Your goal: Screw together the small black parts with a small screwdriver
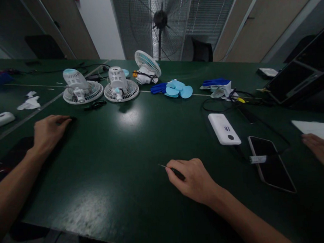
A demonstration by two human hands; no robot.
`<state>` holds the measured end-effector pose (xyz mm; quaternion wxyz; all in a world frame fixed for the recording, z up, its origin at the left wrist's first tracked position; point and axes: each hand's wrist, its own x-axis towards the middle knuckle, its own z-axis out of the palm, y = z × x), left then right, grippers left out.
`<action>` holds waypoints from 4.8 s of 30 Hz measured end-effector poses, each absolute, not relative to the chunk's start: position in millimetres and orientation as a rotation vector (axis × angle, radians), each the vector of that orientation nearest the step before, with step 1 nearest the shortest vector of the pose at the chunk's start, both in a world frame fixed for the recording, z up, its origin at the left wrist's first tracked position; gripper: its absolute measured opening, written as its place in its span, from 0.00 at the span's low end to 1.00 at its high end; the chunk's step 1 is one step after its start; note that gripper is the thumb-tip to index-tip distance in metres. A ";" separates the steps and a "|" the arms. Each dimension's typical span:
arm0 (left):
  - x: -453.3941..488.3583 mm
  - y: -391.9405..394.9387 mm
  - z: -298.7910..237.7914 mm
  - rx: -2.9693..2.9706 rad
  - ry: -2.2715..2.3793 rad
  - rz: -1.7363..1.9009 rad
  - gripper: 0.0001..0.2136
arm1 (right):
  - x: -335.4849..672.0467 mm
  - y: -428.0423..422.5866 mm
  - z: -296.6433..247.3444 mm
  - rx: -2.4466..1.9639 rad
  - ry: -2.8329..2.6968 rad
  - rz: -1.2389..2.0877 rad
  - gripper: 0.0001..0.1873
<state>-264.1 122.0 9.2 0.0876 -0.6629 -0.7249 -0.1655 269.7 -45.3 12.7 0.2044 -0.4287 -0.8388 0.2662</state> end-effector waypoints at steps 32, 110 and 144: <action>9.6 -3.2 10.0 -3.674 -0.977 -0.782 0.06 | 271.4 -47.8 29.8 -1.236 -2.686 0.676 0.11; -111.3 48.6 0.9 -2.968 -1.516 -0.749 0.10 | 269.5 -44.8 11.3 -1.217 -2.372 0.720 0.13; -236.1 135.9 -7.2 -1.903 -2.086 -1.266 0.15 | 271.2 -46.1 11.7 -1.215 -2.422 0.680 0.13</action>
